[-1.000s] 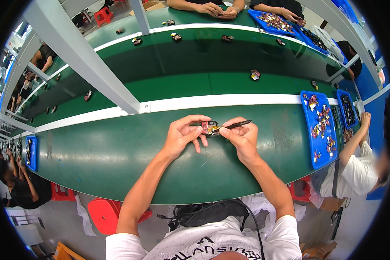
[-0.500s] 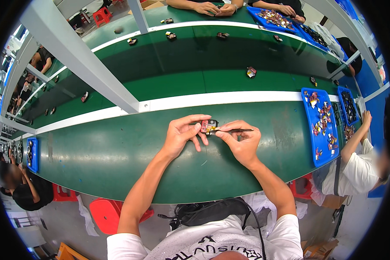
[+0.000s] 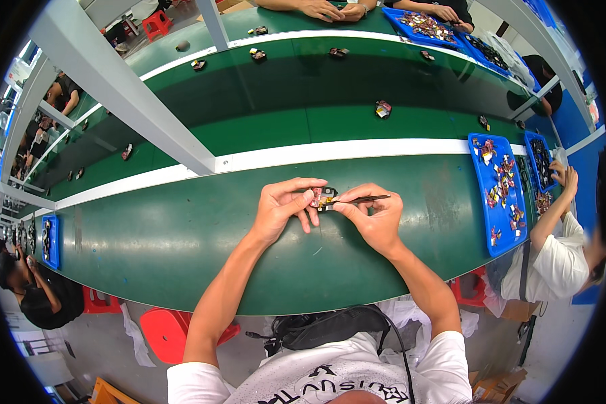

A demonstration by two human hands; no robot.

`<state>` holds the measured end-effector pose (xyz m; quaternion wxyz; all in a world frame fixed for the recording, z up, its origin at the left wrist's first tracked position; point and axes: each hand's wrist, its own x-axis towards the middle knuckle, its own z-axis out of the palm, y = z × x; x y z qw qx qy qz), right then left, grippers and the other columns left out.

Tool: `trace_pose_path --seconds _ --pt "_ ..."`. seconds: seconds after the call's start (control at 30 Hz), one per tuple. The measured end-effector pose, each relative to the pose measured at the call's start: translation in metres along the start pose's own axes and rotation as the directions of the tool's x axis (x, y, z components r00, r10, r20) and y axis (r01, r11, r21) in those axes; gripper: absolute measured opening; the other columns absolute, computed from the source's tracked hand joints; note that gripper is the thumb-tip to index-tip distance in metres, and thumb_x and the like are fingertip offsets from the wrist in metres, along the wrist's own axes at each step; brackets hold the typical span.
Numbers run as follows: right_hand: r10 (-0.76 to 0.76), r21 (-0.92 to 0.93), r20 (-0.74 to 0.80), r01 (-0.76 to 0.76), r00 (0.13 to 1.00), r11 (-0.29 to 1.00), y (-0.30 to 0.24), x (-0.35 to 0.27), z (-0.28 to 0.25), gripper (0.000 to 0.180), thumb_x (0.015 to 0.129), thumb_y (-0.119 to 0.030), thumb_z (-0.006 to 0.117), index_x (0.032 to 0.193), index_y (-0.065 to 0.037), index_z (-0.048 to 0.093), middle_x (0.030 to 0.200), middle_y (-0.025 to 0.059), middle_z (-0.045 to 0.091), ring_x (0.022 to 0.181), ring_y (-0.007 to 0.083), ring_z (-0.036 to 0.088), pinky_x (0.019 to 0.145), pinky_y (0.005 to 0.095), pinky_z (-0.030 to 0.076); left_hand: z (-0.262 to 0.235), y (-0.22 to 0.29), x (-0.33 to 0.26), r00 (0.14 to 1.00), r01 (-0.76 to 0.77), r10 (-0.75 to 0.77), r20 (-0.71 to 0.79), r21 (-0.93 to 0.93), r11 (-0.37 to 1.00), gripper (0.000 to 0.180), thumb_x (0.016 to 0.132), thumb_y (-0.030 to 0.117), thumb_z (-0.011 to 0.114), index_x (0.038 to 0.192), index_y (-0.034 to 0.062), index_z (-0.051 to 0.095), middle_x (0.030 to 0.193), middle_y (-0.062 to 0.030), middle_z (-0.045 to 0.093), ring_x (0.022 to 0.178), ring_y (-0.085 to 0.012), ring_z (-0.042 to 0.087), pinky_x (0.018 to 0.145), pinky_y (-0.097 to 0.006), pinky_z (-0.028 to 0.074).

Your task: The recorder is assembling small electronic components on a green industrial assembly line table.

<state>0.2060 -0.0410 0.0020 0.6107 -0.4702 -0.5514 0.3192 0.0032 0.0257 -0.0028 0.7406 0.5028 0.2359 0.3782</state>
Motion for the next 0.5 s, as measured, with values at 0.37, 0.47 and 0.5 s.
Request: trace_pose_path --seconds 0.37,0.47,0.5 --pt "0.028 -0.015 0.018 -0.028 0.999 1.000 -0.0015 -0.0013 0.0007 0.010 0.078 0.004 0.083 0.085 0.000 0.077 0.080 0.0027 0.073 0.049 -0.0011 0.038 0.045 0.0194 0.027 -0.0015 -0.0006 -0.0001 1.000 0.008 -0.008 0.009 -0.022 1.000 0.031 0.098 0.008 0.063 0.124 -0.0087 0.065 0.100 -0.0159 0.067 0.067 -0.0211 0.070 0.049 -0.027 0.058" --pt "0.084 0.012 0.060 -0.085 0.995 0.996 -0.0012 0.0005 -0.0031 0.013 0.077 0.005 0.083 0.086 0.000 0.075 0.085 0.0064 0.074 0.054 -0.0004 0.043 0.047 0.0173 0.031 -0.0030 -0.0014 -0.0004 1.000 0.012 -0.012 0.018 -0.005 1.000 0.032 0.098 0.008 0.064 0.126 -0.0074 0.065 0.101 -0.0157 0.068 0.067 -0.0214 0.070 0.049 -0.027 0.058" --pt "0.095 0.040 0.073 -0.098 0.993 0.994 -0.0009 0.0013 -0.0032 0.014 0.077 0.004 0.083 0.088 0.000 0.075 0.085 0.0064 0.074 0.054 -0.0004 0.043 0.047 0.0174 0.031 -0.0041 -0.0026 -0.0002 1.000 0.016 -0.016 0.022 0.008 1.000 0.033 0.097 0.009 0.065 0.127 -0.0064 0.064 0.102 -0.0157 0.068 0.067 -0.0217 0.070 0.049 -0.027 0.058"
